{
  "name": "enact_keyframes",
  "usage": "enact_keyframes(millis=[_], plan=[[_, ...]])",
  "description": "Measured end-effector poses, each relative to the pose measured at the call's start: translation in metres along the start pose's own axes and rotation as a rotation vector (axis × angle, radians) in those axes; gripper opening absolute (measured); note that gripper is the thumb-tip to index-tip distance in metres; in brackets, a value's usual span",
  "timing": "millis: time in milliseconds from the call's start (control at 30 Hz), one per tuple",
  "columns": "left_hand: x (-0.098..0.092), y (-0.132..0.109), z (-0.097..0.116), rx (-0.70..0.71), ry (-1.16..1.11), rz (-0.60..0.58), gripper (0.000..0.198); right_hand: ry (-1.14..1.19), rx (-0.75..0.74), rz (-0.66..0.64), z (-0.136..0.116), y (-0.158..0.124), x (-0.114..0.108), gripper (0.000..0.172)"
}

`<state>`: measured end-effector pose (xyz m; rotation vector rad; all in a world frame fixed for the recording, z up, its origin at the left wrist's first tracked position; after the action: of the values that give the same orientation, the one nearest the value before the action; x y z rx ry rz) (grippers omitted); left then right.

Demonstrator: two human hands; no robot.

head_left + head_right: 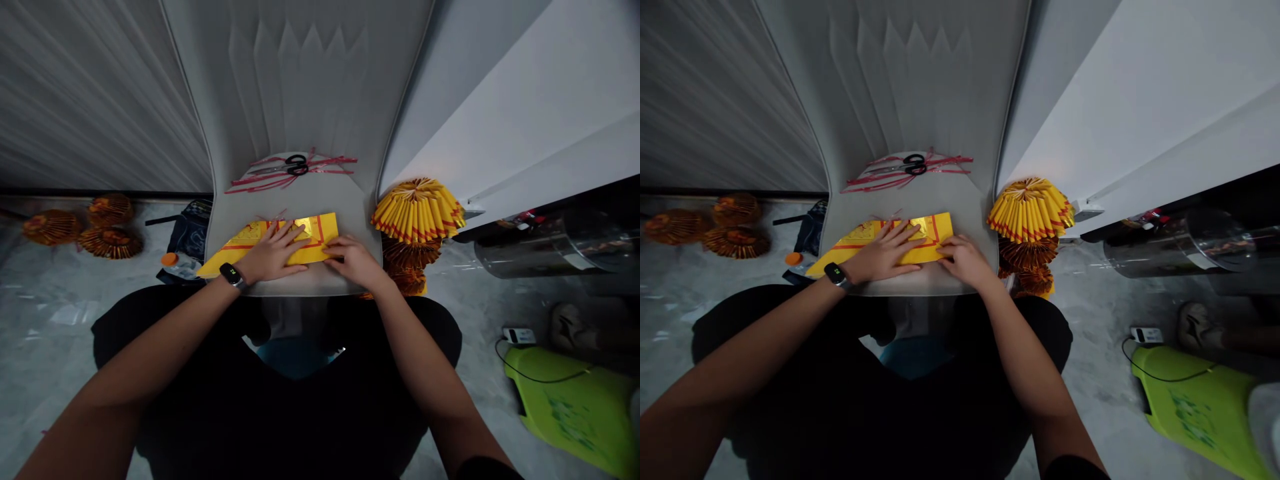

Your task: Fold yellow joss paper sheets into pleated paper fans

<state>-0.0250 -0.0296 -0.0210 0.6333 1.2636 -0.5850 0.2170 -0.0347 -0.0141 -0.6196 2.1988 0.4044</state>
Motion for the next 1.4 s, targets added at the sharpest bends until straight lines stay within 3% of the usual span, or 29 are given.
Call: enact_keyframes(millis=[300, 633, 800, 900, 967, 1167, 1400], plan=[[0.002, 0.000, 0.000, -0.006, 0.008, -0.014, 0.065, 0.082, 0.234, -0.035, 0.017, -0.008, -0.011, 0.030], [0.003, 0.001, 0.001, -0.013, 0.014, -0.022, 0.065, 0.217, 0.295, -0.050, 0.022, -0.014, -0.020, 0.043], [0.002, 0.001, 0.002, -0.003, 0.012, -0.011, 0.058, 0.400, 0.491, 0.038, 0.019, -0.012, -0.024, 0.027], [0.003, 0.000, 0.002, -0.002, -0.002, -0.009, 0.055, 0.555, 0.667, 0.008, 0.021, -0.011, -0.017, 0.012], [0.003, -0.001, 0.001, -0.008, -0.014, -0.010, 0.054, 0.638, 0.739, -0.024, 0.023, -0.011, -0.013, 0.013], [0.003, -0.004, 0.002, -0.023, -0.019, -0.027, 0.056, 0.848, 0.835, -0.081, 0.020, -0.011, -0.011, 0.018], [0.003, -0.005, 0.002, -0.011, 0.027, -0.043, 0.056, 1.094, 0.929, -0.083, 0.014, -0.008, -0.010, 0.008]])
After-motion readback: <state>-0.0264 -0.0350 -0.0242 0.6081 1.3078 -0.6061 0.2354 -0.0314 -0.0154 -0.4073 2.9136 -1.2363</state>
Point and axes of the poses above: each hand's wrist, its own y-axis towards the middle knuckle, its own x-axis out of the palm, z = x × y, the point moved 3 cm from there along y, towards the middle knuckle, and after that the axes turned 5 degrees about y, right-handed, at the moved point
